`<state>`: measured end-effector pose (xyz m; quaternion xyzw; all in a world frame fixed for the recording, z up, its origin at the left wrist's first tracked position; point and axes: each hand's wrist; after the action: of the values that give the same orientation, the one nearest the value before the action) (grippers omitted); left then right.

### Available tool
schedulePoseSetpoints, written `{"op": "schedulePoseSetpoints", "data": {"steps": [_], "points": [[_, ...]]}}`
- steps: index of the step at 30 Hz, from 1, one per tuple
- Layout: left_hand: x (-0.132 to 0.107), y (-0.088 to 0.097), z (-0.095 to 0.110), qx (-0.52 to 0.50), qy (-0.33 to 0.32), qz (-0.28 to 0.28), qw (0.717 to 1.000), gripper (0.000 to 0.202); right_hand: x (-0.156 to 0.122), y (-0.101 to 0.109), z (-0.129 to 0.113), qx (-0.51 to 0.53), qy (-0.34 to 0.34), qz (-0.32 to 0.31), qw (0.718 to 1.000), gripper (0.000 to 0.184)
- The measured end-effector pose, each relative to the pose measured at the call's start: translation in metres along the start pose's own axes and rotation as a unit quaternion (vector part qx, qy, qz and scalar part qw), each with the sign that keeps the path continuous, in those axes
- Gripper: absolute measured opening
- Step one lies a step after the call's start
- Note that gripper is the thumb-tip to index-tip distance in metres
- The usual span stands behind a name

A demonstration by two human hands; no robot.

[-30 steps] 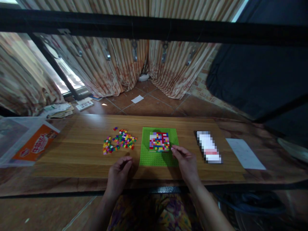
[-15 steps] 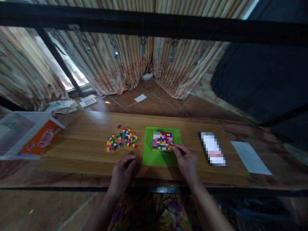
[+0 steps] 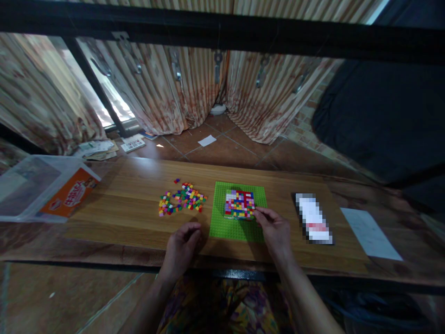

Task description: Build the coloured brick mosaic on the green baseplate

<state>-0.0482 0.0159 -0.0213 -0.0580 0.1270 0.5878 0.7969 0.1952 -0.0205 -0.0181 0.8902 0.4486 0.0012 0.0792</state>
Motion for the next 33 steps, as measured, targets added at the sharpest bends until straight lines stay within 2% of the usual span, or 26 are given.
{"op": "schedulePoseSetpoints", "data": {"steps": [9, 11, 14, 18, 23, 26, 33], "points": [[0.001, -0.001, -0.003, -0.016, 0.013, -0.007, 1.0, 0.027, 0.001, -0.001, -0.001, -0.011, 0.0, -0.002, 1.0, 0.029], [0.004, 0.0, -0.005, 0.013, -0.004, 0.002, 1.0, 0.027, 0.001, 0.001, 0.001, -0.014, 0.001, -0.005, 1.0, 0.03], [0.012, 0.001, -0.003, 0.111, -0.063, 0.054, 0.99, 0.023, 0.002, 0.002, 0.003, -0.02, -0.004, -0.006, 1.0, 0.032], [0.026, 0.0, 0.008, 0.267, -0.11, 0.107, 0.951, 0.02, 0.003, 0.003, 0.006, -0.019, -0.006, -0.001, 1.0, 0.034], [0.035, -0.009, 0.018, 0.439, -0.1, 0.096, 0.888, 0.02, 0.003, 0.003, 0.008, -0.018, -0.013, -0.014, 1.0, 0.035], [0.037, -0.014, 0.019, 0.497, -0.09, 0.09, 0.859, 0.023, 0.002, 0.003, 0.009, -0.007, -0.019, -0.017, 1.0, 0.037], [0.043, -0.018, 0.028, 0.578, -0.066, 0.065, 0.811, 0.027, -0.011, 0.007, 0.007, 0.027, -0.005, 0.001, 1.0, 0.042]]}}
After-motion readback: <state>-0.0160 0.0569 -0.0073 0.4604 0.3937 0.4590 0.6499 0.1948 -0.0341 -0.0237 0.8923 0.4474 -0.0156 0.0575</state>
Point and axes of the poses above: each hand's wrist, its own x-axis towards the middle knuckle, its own y-axis out of the back of the hand, z = x × y, and after that the axes turned 8 degrees about -z, right-handed
